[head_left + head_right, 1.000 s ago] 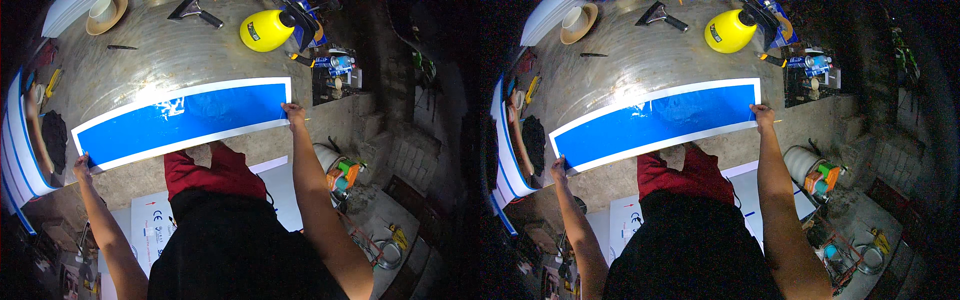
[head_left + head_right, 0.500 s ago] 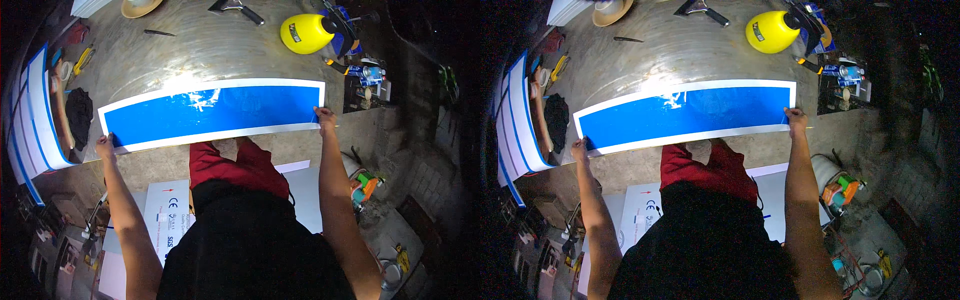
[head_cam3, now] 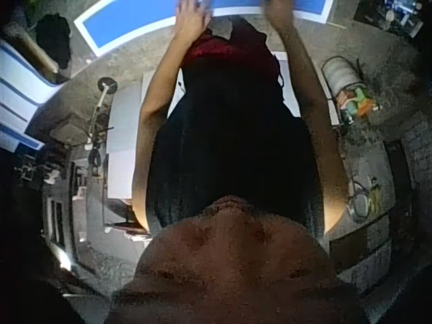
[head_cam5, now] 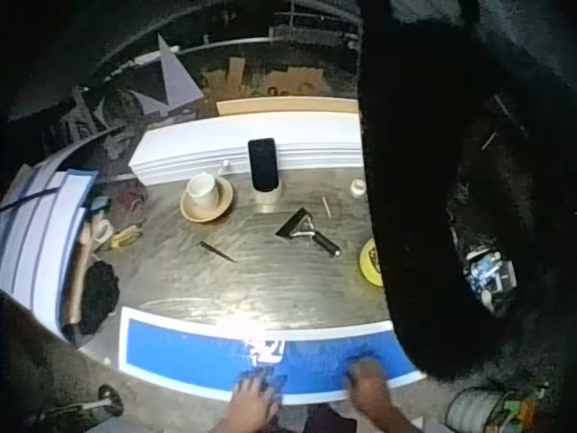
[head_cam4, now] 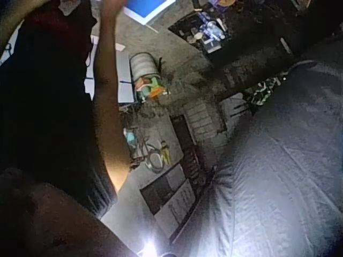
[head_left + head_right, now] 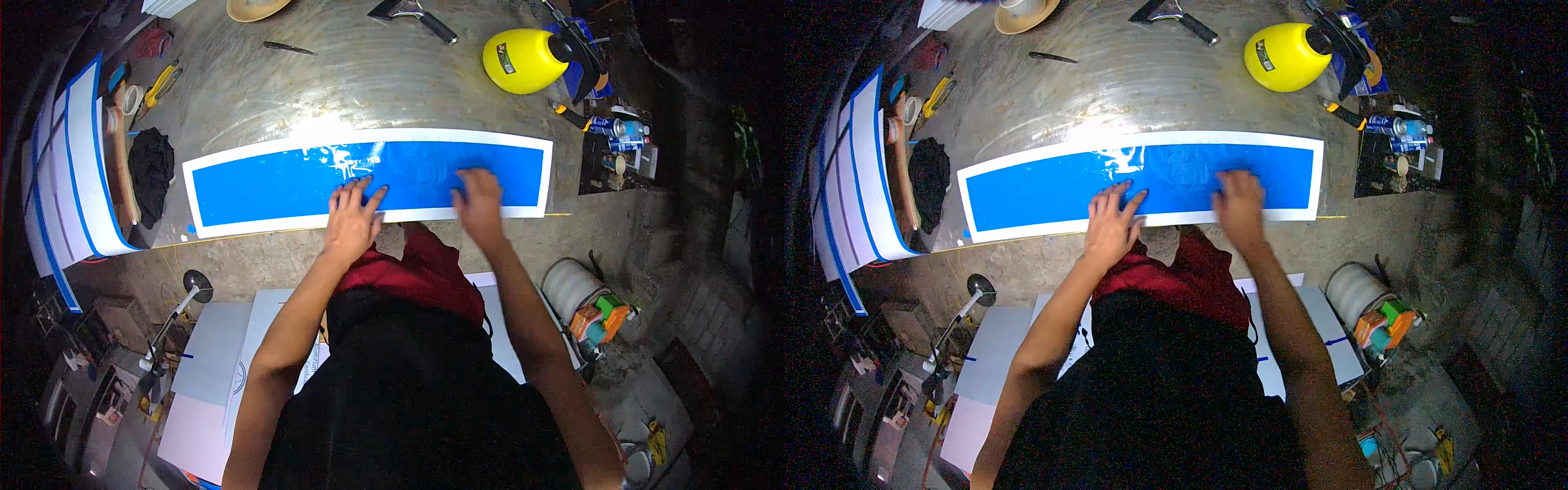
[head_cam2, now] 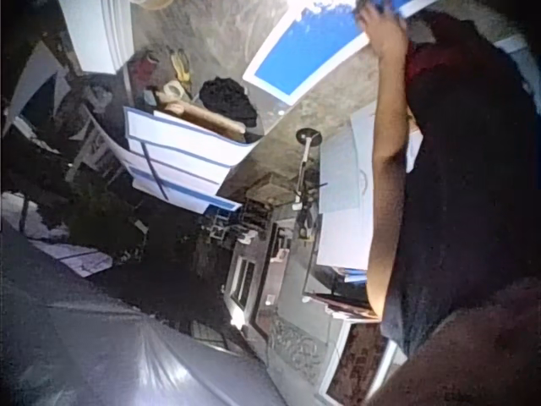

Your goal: Applying a blue adhesive film to a white panel using a spray bottle and a squeegee to smooth out bubbles.

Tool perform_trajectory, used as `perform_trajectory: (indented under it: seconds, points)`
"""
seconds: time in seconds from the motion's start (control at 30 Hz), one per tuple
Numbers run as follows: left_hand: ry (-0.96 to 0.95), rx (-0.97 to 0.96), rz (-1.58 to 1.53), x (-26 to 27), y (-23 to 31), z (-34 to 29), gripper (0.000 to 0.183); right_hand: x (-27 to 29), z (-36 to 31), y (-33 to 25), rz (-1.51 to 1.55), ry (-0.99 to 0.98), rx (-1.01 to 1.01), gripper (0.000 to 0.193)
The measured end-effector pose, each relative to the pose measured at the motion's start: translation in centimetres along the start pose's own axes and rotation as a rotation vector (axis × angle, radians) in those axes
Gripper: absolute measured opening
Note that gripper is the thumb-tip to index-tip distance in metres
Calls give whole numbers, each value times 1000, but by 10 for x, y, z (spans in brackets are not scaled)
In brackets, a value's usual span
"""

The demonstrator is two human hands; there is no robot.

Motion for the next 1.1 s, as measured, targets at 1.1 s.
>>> perform_trajectory:
  seconds: [1.1]
  points:
    - [149, 373, 74, 16, -60, -32, 51, 21, -35, 62, -76, 82, -131, 41]
Point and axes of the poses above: each hand's wrist, its own z-axis towards the middle knuckle, its own x-axis out of the back of the hand, y = z × x, the point moved 2 cm from there along z, towards the middle knuckle, and after that the axes turned 15 degrees about x, right-handed, at the moved point
